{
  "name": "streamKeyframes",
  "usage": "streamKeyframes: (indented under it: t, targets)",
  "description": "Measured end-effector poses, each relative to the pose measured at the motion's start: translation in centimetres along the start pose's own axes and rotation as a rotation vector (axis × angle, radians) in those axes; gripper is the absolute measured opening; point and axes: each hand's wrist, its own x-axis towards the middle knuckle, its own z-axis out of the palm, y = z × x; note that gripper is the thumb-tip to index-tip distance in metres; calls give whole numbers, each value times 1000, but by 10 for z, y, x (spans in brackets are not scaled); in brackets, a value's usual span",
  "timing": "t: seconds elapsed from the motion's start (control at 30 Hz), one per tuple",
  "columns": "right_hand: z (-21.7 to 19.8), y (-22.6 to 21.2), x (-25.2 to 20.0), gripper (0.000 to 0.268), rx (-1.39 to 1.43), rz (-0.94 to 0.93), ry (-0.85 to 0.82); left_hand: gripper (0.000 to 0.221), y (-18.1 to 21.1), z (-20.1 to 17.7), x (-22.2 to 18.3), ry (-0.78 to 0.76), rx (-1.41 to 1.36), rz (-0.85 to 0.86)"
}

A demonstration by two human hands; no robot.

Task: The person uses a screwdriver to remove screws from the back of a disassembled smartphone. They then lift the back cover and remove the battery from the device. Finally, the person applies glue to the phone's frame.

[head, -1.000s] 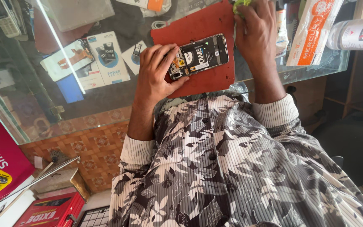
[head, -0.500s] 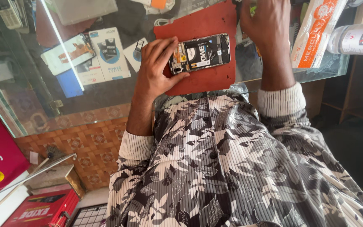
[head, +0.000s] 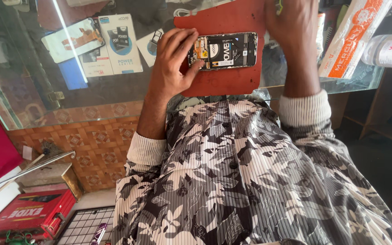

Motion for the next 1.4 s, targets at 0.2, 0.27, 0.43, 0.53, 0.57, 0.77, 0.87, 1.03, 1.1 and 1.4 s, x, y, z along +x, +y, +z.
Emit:
streamKeyframes:
  t: [0.2, 0.27, 0.43, 0.53, 0.57, 0.77, 0.87, 1.03, 1.1, 1.4]
  targets:
    - [-23, -54, -19, 25, 271, -293, -224, 87, 3, -15, 0, -122, 86, 95]
    - [-24, -69, -21, 38, 306, -339, -272, 83, -1, -15, -4, -140, 137, 113]
    - [-31, -78, -18, 49, 106, -439, -268, 86, -19, 0, -11, 15, 171, 237]
    - [-27, -76, -14, 35, -18, -473, -237, 88, -27, 7, -7, 47, 0, 96]
    - [-26, -76, -14, 32, -64, -480, -229, 92, -27, 7, -7, 91, -47, 39]
    - [-18, -85, -23, 34, 441, -216, -155, 98, 3, 14, 5, 433, -649, -152]
    - [-13, -95, -32, 47, 797, -10, -262, 80, 26, 26, 13, 468, -1342, -290]
    - [-8, -107, -39, 47, 787, -6, -286, 46, 45, 36, 23, 636, -1524, -471]
    - [-9, -109, -38, 46, 735, -52, -266, 44, 46, 32, 24, 631, -1514, -516]
    - [-16, -120, -33, 43, 731, -53, -226, 37, 50, 28, 26, 672, -1510, -587]
